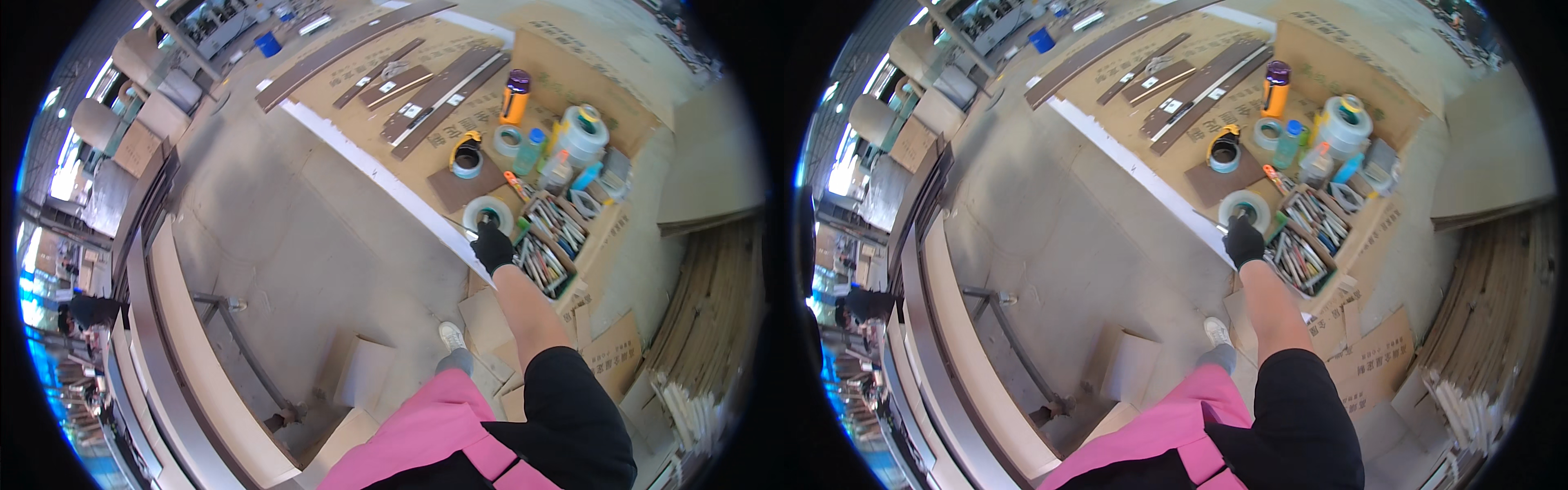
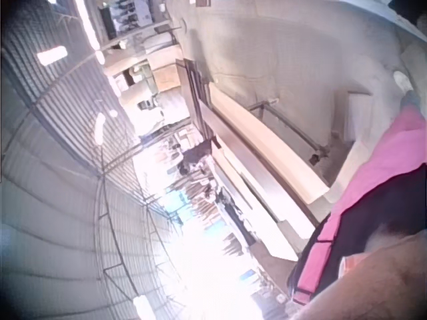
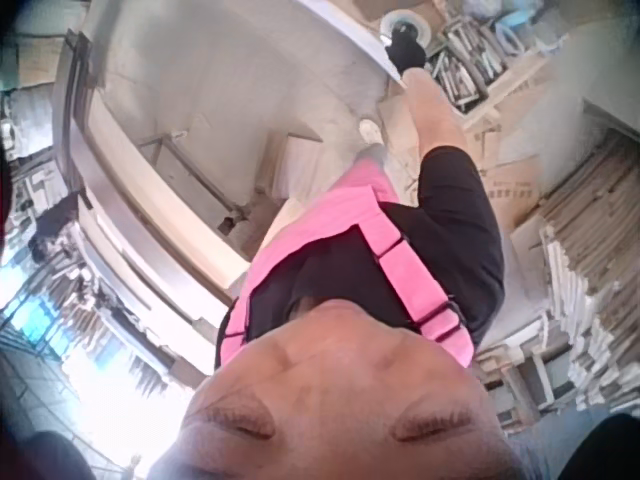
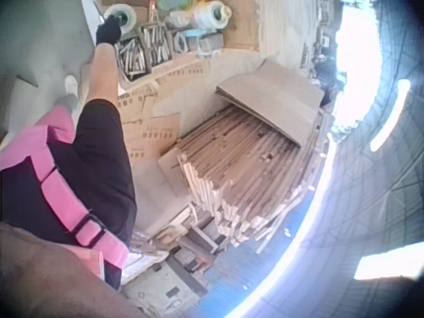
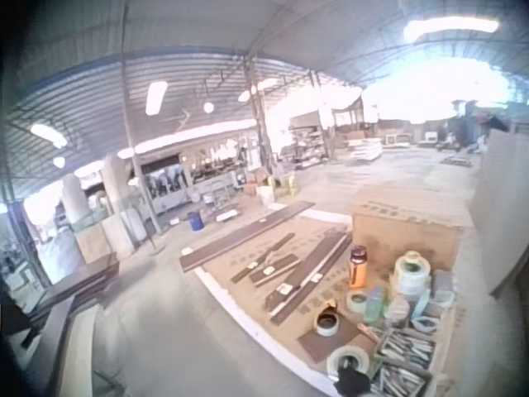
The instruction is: The person applies adhesive to the edge of a large wooden board using a spray gun, then presses a thin strip of edge banding onto the adhesive. They use a utility knife to trim the excess banding flush with the board's edges and wipe the surface with a cloth.
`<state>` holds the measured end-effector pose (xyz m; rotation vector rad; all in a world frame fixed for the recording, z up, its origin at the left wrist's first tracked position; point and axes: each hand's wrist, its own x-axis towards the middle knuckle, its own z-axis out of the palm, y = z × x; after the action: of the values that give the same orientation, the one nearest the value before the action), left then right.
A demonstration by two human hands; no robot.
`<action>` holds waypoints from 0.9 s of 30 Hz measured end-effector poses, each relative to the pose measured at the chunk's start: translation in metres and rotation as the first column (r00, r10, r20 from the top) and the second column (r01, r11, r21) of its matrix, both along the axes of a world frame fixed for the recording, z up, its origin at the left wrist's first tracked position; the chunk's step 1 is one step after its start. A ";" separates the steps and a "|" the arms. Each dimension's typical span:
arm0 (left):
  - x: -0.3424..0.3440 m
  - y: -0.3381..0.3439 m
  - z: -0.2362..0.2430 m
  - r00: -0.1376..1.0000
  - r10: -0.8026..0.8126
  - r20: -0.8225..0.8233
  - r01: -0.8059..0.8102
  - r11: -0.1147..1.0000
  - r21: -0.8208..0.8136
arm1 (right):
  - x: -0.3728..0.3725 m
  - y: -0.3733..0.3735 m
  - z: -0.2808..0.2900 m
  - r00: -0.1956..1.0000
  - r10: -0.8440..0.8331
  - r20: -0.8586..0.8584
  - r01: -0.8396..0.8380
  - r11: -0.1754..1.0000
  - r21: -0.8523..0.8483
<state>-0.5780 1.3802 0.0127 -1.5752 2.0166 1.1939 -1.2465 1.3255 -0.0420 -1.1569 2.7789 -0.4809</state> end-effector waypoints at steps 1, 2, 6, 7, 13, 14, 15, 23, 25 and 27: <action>-0.001 0.007 0.006 0.999 0.017 0.033 -0.017 1.000 0.010 | -0.010 -0.010 -0.008 0.999 0.014 -0.031 -0.013 1.000 0.026; -0.001 0.016 0.013 0.998 0.033 0.060 -0.034 0.999 0.020 | -0.019 -0.017 -0.017 0.996 0.053 -0.072 -0.052 0.999 0.015; -0.006 0.049 0.038 0.992 0.047 0.113 -0.051 0.998 0.029 | -0.041 -0.026 -0.048 0.996 0.093 0.000 -0.092 0.979 0.183; -0.007 0.056 0.041 0.993 0.035 0.112 -0.038 0.999 0.025 | -0.045 -0.024 -0.052 0.987 0.157 -0.024 -0.151 0.973 0.177; -0.003 0.069 0.031 0.992 -0.125 -0.021 0.122 0.985 -0.126 | -0.078 -0.013 -0.017 0.984 0.156 -0.089 -0.154 0.987 0.038; -0.005 0.070 0.031 0.999 -0.051 0.005 0.051 0.977 -0.205 | -0.084 -0.015 -0.003 0.982 0.141 -0.125 -0.121 0.980 0.159; -0.009 0.066 0.028 0.993 0.084 -0.078 -0.096 0.982 -0.165 | -0.087 -0.014 0.013 0.986 0.120 -0.118 -0.107 0.988 0.110; -0.114 0.014 0.101 0.891 0.269 -0.365 -0.422 0.786 -0.452 | 0.035 -0.028 0.159 0.337 0.397 0.854 -0.061 0.914 -0.401; -0.128 0.006 0.138 0.912 0.162 -0.377 -0.376 0.697 -0.611 | 0.115 -0.030 0.186 0.103 0.480 0.871 -0.187 0.870 -0.457; -0.127 0.005 0.172 0.921 0.020 -0.390 -0.340 0.530 -0.776 | 0.200 -0.030 0.209 -0.060 0.499 0.865 -0.333 0.807 -0.488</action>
<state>-0.7054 1.3852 0.1843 -2.1434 3.0021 0.5234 -1.0463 1.2959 0.1665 -0.9842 1.0545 -0.9086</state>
